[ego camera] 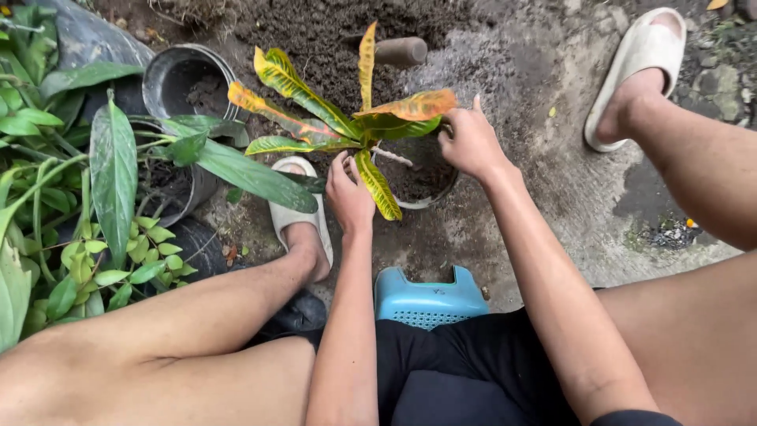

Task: A person is planting a small seedling into a plastic pot, using a hand trowel to add soil and their hands to firm it around the base of the plant.

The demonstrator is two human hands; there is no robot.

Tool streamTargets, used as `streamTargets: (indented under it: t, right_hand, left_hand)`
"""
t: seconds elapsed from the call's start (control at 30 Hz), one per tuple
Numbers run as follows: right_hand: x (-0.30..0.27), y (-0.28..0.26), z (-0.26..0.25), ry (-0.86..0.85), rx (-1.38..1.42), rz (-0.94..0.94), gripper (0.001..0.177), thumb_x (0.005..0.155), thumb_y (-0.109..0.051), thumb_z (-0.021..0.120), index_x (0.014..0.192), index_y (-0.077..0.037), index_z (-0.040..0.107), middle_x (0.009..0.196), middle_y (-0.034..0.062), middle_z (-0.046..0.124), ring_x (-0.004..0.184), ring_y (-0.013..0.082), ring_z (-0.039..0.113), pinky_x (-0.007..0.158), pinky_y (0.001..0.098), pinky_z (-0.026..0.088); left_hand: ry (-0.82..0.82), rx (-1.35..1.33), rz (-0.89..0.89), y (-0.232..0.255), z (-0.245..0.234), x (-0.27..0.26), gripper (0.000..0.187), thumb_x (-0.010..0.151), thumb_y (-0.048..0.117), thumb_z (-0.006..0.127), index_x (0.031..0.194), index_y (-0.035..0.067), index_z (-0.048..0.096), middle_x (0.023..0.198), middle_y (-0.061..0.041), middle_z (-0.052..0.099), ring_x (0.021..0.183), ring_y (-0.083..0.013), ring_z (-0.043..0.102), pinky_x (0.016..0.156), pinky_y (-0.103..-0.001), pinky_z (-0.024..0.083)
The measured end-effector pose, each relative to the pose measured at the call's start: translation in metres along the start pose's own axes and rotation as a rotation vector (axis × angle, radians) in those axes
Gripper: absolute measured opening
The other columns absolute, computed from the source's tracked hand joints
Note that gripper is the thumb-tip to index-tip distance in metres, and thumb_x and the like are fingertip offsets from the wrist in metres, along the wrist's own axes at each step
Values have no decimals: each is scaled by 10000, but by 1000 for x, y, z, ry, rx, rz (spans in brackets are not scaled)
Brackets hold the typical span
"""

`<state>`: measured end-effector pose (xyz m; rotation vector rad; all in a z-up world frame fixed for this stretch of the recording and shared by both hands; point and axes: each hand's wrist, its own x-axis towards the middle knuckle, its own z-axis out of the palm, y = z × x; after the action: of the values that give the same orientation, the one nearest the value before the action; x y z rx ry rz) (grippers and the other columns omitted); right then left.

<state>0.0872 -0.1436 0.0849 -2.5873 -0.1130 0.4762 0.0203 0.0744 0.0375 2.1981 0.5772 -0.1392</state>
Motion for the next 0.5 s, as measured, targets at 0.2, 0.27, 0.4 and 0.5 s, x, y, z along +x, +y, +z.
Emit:
streamTargets:
  t: [0.2, 0.27, 0.4, 0.5]
  right_hand:
    - [-23, -9, -13, -24, 53, 126, 981, 797, -110, 812, 1615, -77, 273, 1617, 233, 315, 1472, 455, 333, 1204, 611, 284]
    - [-25, -10, -5, -101, -14, 188, 1217, 736, -182, 910, 1667, -98, 130, 1685, 251, 178, 1531, 483, 214, 1222, 664, 212]
    - [-20, -13, 3, -149, -140, 220, 1418, 615, -202, 975, 1673, -112, 34, 1697, 268, 120, 1550, 478, 166, 1216, 705, 130]
    - [-16, -15, 8, -160, -208, 220, 1469, 574, -209, 994, 1674, -135, 22, 1706, 244, 119, 1554, 459, 181, 1209, 728, 69]
  left_hand:
    - [-266, 76, -81, 22, -4, -17, 628, 977, 465, 653, 1455, 95, 483, 1272, -134, 617, 1220, -302, 615, 1035, -495, 503]
    - [-339, 132, -82, 36, -14, -29, 873, 909, 563, 713, 1527, 47, 376, 1393, -195, 561, 1326, -360, 551, 1095, -555, 456]
    - [-403, 257, -83, 38, -11, -41, 1160, 681, 661, 847, 1494, 13, 332, 1421, -188, 517, 1382, -339, 489, 1172, -518, 378]
    - [-397, 296, -88, 50, -11, -42, 1219, 619, 667, 875, 1468, -19, 333, 1422, -213, 516, 1400, -331, 468, 1207, -484, 339]
